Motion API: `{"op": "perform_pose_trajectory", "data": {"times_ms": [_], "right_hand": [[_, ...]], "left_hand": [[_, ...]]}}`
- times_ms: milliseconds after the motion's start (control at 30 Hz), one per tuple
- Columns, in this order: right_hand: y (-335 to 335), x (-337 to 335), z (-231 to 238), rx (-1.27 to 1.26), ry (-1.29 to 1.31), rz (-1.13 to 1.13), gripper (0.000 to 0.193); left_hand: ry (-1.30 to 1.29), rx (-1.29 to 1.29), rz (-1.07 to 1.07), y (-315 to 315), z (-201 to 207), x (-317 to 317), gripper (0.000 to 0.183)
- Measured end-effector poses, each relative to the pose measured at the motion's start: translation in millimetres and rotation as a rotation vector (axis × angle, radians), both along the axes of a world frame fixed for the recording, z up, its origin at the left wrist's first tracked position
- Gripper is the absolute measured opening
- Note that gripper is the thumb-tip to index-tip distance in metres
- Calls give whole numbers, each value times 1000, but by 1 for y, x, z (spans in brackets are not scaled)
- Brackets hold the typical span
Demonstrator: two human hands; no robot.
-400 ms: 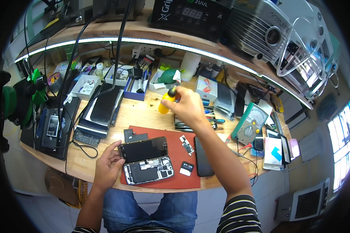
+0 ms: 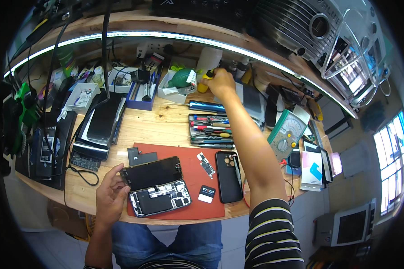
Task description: The person disassembles a smartphone by removing the back cover, unscrewing internal components, and detaching the screen assembly. They then apply liquid adhesive to the frame and reposition the battery within the chassis.
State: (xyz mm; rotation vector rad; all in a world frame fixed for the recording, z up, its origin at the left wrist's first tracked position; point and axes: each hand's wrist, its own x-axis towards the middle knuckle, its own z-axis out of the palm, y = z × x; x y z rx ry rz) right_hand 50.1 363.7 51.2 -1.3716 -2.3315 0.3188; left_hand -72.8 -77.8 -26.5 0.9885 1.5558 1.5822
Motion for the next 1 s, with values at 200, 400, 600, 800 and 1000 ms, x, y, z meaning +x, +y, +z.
{"op": "perform_pose_trajectory", "data": {"times_ms": [200, 400, 600, 800, 1000], "right_hand": [[-9, 13, -4, 72, 138, 3, 42], [-54, 97, 25, -157, -25, 294, 18], [-50, 117, 9, -76, -273, 355, 16], [-39, 116, -1, -42, -272, 403, 15], [-25, 124, 0, 47, -309, 324, 20]], "left_hand": [[32, 25, -16, -2, -3, -2, 61], [55, 35, 32, -1, -4, 0, 59], [57, 39, 42, 1, 0, 1, 59], [84, 31, 62, 0, -1, 4, 60], [92, 33, 59, 1, -3, 1, 59]]}}
